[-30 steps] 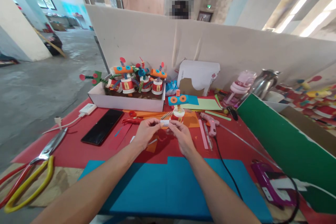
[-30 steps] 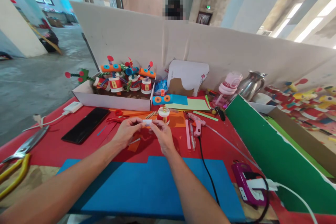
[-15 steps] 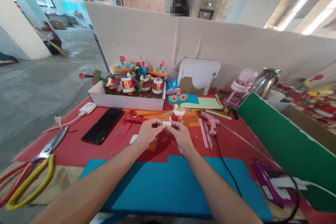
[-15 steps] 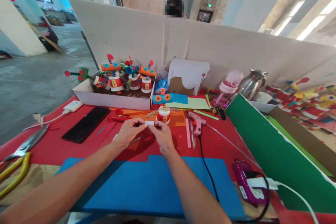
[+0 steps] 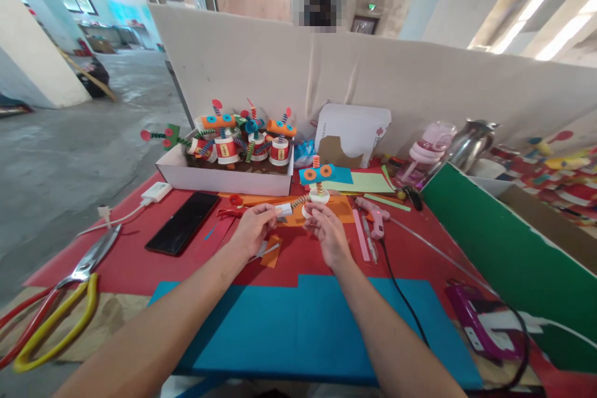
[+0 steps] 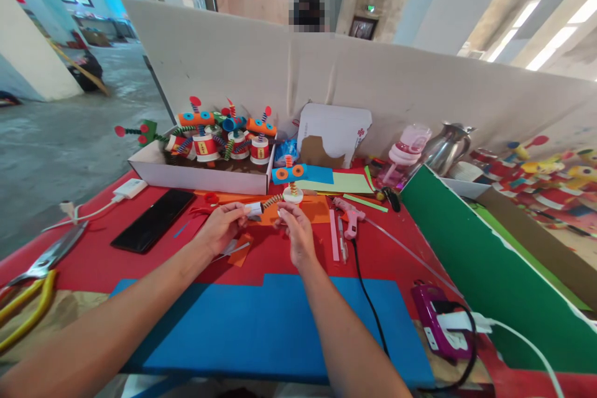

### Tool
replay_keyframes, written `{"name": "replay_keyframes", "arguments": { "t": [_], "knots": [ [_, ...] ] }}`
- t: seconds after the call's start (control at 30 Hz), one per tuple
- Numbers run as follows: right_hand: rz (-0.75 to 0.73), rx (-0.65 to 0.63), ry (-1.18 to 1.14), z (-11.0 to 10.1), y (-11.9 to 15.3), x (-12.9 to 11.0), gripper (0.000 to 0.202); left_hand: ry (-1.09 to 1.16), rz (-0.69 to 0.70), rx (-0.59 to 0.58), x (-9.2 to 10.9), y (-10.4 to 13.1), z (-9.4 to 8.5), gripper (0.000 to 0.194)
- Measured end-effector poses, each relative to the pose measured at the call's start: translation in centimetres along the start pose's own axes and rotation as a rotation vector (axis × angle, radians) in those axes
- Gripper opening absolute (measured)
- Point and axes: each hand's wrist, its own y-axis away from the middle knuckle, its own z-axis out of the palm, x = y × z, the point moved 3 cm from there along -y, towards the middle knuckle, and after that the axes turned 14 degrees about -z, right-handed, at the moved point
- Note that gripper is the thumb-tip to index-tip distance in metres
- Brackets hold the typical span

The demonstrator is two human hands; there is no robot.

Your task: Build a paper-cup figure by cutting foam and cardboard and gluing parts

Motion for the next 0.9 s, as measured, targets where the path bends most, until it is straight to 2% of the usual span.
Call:
{"name": "replay_keyframes", "arguments": {
  "t": [0.23, 0.43, 0.7, 0.9],
  "knots": [
    [0.058, 0.028, -0.058, -0.4, -0.3, 0.2, 0.025, 0.042, -0.020, -0.048, 0.1, 0.0, -0.2, 0.027],
    [0.043, -0.085, 0.027, 0.1, 0.0, 0.0, 0.028, 0.018, -0.052, -0.067, 0.1, 0.3, 0.0, 0.027],
    [-0.047, -0.151, 0.153, 0.5, 0.5, -0.8, 0.015, -0.035, -0.078, -0.132, 0.0, 0.7, 0.4, 0.028],
    [-0.044, -0.167, 0.083, 0.5, 0.4, -0.7, 0.026, -0.053, -0.078, -0.138, -0.2, 0.5, 0.3, 0.029]
  ]
}}
